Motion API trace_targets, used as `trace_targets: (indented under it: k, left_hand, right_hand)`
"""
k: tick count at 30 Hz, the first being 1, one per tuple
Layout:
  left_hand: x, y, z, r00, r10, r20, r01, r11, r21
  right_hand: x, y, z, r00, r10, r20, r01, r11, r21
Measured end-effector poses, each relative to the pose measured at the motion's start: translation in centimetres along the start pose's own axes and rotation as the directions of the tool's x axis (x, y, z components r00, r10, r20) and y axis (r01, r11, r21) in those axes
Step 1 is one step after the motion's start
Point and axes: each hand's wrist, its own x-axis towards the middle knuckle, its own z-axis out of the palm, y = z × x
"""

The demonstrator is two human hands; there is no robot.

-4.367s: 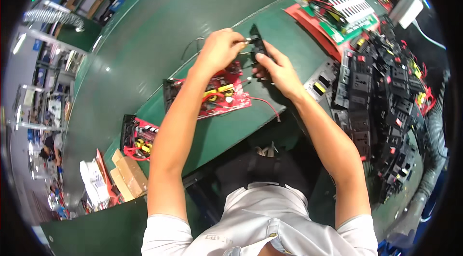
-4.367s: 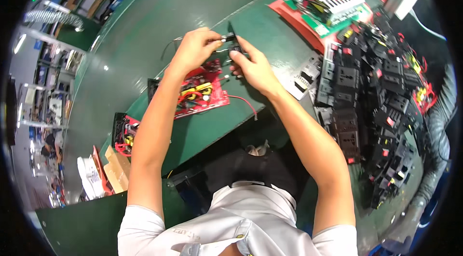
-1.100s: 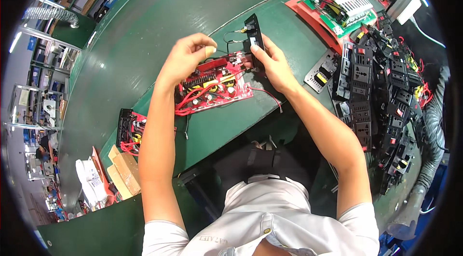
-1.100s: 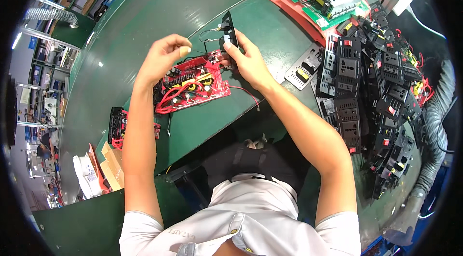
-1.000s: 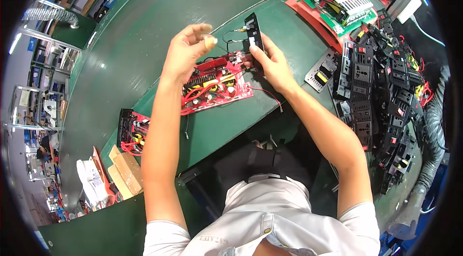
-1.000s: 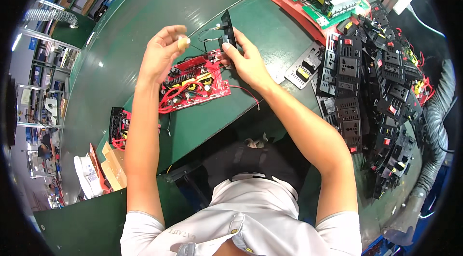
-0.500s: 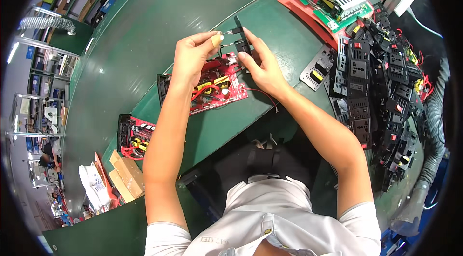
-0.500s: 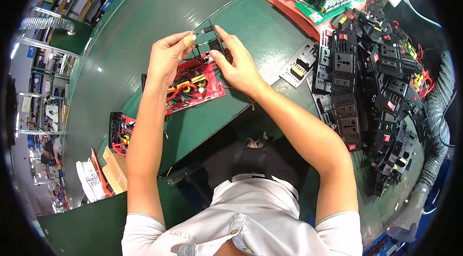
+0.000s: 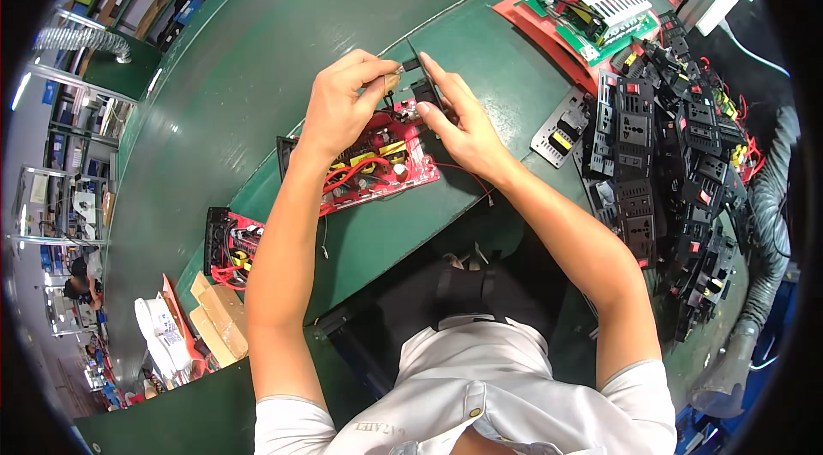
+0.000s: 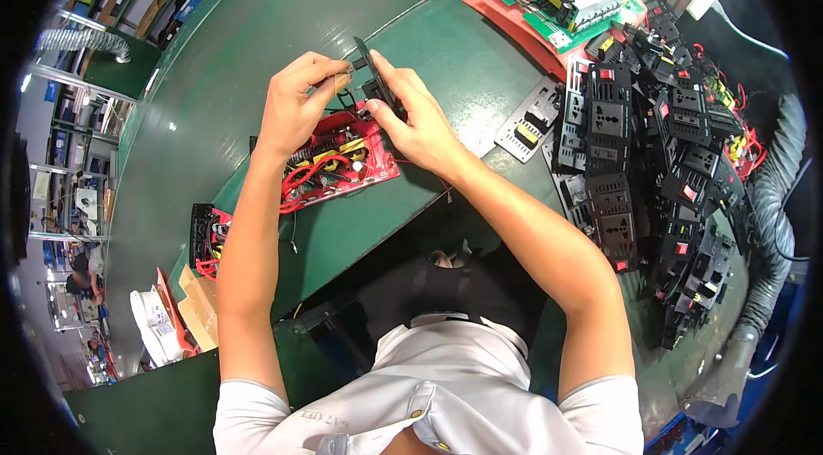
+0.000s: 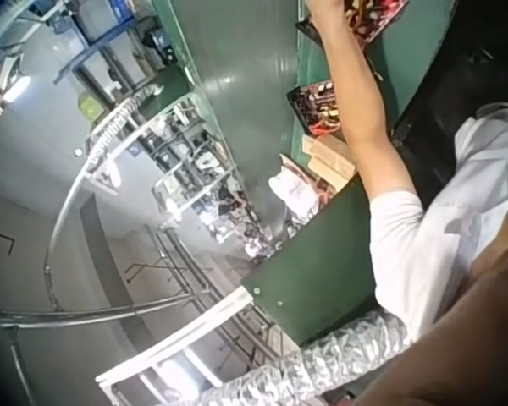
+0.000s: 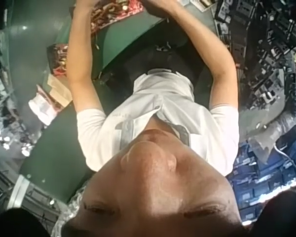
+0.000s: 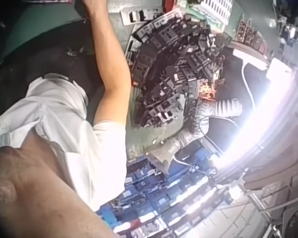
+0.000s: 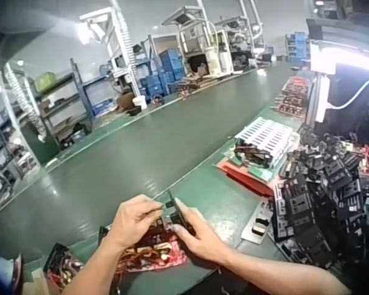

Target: The recorder is assembling electronic components by connecting internal wiring from a plastic housing to a circuit board and then fitting the housing pieces together.

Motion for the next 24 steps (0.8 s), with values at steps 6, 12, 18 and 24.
trace_targets:
  k: [6,12,18,24]
  left_hand:
    - [0.0,0.2,-0.2,0.999,0.036,0.004,-0.037,0.997,0.074]
    - [0.0,0.2,-0.4,0.995,0.104,-0.004,-0.103,0.985,0.14]
    - [-0.3,-0.6,0.6,0.996,0.071,-0.058,-0.065,0.993,0.097]
    - [0.1,-0.9,-0.1,0.926,0.377,0.032,-0.354,0.833,0.426]
  right_hand:
    - [0.0,-0.2,0.1,0.999,0.034,0.001,-0.034,0.999,-0.003]
    - [0.0,-1.4,0.5,0.998,-0.003,-0.069,-0.007,0.991,-0.135]
    - [-0.1,-1.3,0.3,0.996,0.063,-0.064,-0.069,0.992,-0.103]
    - [0.0,-1.4,0.5,0.997,0.047,-0.058,-0.058,0.979,-0.193]
